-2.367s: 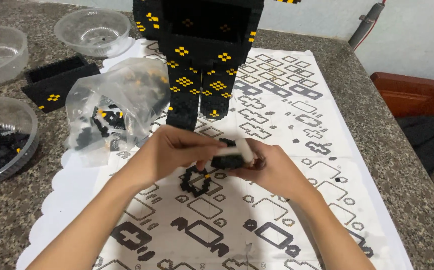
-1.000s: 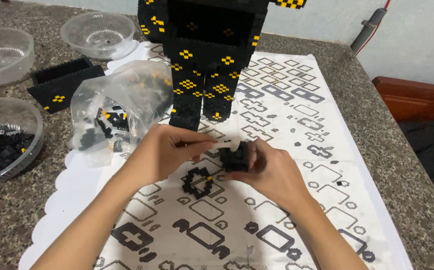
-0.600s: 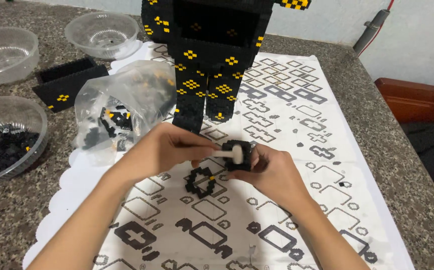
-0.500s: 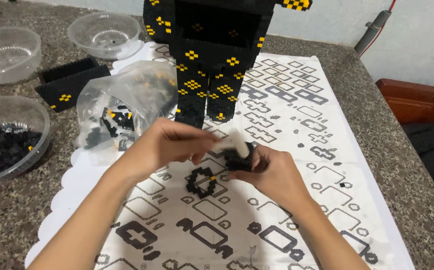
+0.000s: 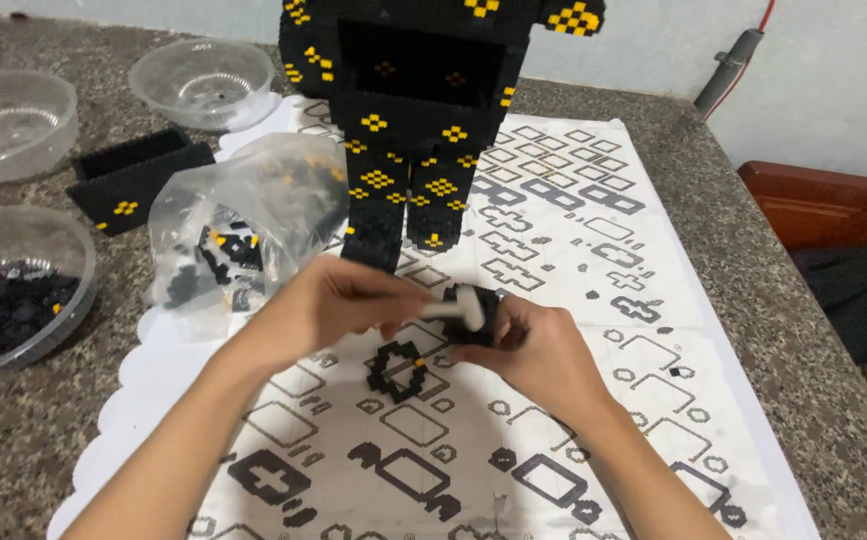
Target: Assembling a large figure using small interlocking building blocks
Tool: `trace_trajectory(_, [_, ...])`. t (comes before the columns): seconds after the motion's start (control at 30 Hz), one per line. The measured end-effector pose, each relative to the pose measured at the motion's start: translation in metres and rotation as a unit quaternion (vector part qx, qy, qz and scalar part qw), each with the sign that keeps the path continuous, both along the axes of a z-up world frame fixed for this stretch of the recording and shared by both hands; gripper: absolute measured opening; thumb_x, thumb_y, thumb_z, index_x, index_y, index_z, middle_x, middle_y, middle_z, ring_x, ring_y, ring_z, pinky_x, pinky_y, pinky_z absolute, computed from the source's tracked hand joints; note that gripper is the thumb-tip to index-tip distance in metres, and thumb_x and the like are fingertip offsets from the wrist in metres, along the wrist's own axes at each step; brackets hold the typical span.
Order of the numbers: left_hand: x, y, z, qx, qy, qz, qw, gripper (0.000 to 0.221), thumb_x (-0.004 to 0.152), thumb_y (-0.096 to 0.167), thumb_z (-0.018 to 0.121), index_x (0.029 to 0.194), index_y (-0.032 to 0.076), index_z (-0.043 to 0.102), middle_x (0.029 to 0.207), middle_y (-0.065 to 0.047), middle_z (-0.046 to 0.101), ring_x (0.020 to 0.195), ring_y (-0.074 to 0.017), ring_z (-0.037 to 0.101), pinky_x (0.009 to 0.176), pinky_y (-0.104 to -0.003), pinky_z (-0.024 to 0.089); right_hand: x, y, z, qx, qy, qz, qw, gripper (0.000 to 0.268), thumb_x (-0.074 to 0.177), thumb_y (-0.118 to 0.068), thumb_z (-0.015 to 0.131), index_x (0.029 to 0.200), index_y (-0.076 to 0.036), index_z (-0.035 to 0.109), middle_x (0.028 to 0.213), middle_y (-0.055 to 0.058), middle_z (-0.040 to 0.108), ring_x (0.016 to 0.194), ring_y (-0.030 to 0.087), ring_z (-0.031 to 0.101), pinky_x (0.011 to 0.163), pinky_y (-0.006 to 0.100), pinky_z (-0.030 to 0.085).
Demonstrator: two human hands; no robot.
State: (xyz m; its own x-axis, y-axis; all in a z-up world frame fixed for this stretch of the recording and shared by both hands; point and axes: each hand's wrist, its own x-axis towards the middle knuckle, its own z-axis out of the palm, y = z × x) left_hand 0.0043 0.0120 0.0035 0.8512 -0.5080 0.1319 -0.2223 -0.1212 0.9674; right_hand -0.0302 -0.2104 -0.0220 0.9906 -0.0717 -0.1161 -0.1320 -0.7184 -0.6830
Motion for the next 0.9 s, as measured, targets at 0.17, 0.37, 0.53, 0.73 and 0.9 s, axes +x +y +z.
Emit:
trace_trajectory(0.17, [0.001,-0.001,0.003,0.048,-0.015,0.007,0.999,0.019,0.082,0.01,0.068,0.099,0.005,0.076,0.053,-0.01,0.069,0.04,-0.0082,0.04,0.04,-0.022,0.03,0.0,0.0,0.002,-0.004,-0.002,-0.004,1.0,0.04,0.057,-0.032,0.09,0.067,-0.006,0.06,0.055,0.01,0.066,0.056,0.024,0.063,0.057,0.03,0.048])
trace_trajectory(0.37, [0.001,-0.002,0.0,0.048,-0.036,-0.011,0.998,0.02,0.08,0.011,0.069,0.099,0.009,0.076,0.053,-0.009,0.068,0.043,-0.0112,0.042,0.041,-0.025,0.034,-0.001,0.001,0.003,-0.021,0.007,-0.003,1.0,0.041,0.057,-0.035,0.089,0.07,-0.008,0.061,0.057,0.01,0.066,0.059,0.025,0.065,0.058,0.031,0.049])
trace_trajectory(0.53, [-0.005,-0.004,0.0,0.039,0.013,-0.028,0.999,0.018,0.08,0.011,0.069,0.096,0.007,0.078,0.053,-0.007,0.068,0.044,-0.0065,0.041,0.041,-0.02,0.031,-0.001,0.002,0.005,-0.025,0.013,-0.002,1.0,0.041,0.059,-0.037,0.088,0.072,-0.008,0.062,0.059,0.01,0.067,0.06,0.026,0.065,0.059,0.032,0.05])
trace_trajectory(0.73, [-0.002,-0.006,-0.008,-0.009,0.026,-0.048,0.998,0.018,0.083,0.008,0.066,0.098,0.005,0.077,0.052,-0.009,0.065,0.043,-0.0081,0.039,0.042,-0.021,0.031,-0.001,0.001,0.002,-0.05,0.006,0.012,0.999,0.042,0.06,-0.04,0.087,0.072,-0.01,0.06,0.06,0.008,0.066,0.065,0.028,0.065,0.06,0.034,0.048])
trace_trajectory(0.9, [-0.006,-0.005,0.005,0.062,-0.02,-0.021,0.998,0.022,0.084,0.012,0.065,0.1,0.003,0.076,0.051,-0.01,0.067,0.042,-0.0105,0.045,0.042,-0.022,0.035,-0.004,0.003,0.009,-0.072,0.002,0.022,0.997,0.038,0.061,-0.04,0.084,0.076,-0.011,0.063,0.066,0.007,0.069,0.071,0.029,0.067,0.065,0.035,0.05])
